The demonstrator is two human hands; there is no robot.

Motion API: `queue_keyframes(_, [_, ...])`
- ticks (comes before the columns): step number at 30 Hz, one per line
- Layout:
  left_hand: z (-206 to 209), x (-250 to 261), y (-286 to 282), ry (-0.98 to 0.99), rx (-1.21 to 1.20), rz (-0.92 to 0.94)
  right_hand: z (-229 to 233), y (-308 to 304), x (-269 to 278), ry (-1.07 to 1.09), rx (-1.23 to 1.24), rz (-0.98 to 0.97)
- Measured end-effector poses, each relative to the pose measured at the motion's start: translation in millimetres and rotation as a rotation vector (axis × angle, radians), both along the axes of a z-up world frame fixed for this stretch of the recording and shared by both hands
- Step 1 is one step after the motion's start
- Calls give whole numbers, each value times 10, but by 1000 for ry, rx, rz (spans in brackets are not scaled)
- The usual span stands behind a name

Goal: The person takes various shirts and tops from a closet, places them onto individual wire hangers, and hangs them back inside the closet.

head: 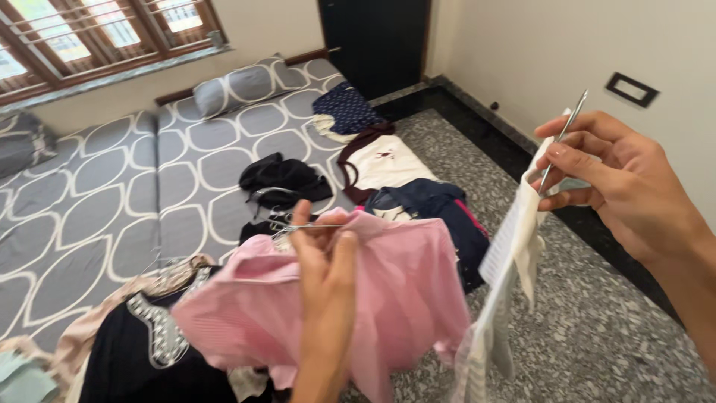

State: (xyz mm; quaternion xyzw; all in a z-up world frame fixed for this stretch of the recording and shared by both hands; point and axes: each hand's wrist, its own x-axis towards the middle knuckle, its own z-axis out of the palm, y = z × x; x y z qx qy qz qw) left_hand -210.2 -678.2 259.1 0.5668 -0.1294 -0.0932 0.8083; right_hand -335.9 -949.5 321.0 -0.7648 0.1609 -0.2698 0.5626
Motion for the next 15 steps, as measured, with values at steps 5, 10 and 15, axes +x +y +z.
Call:
queue_keyframes(5, [-642,50,-1000,43,17,-102,-218,-480,-170,23,19,-96])
queue_keyframes(10, [-1376,159,-1837,152,64,-197,-588,-1039,-245,72,68,-205])
queue_keyframes(15, [-2225,269,-2659,137,62,-204,-1065,-1767,-257,102,52,-277])
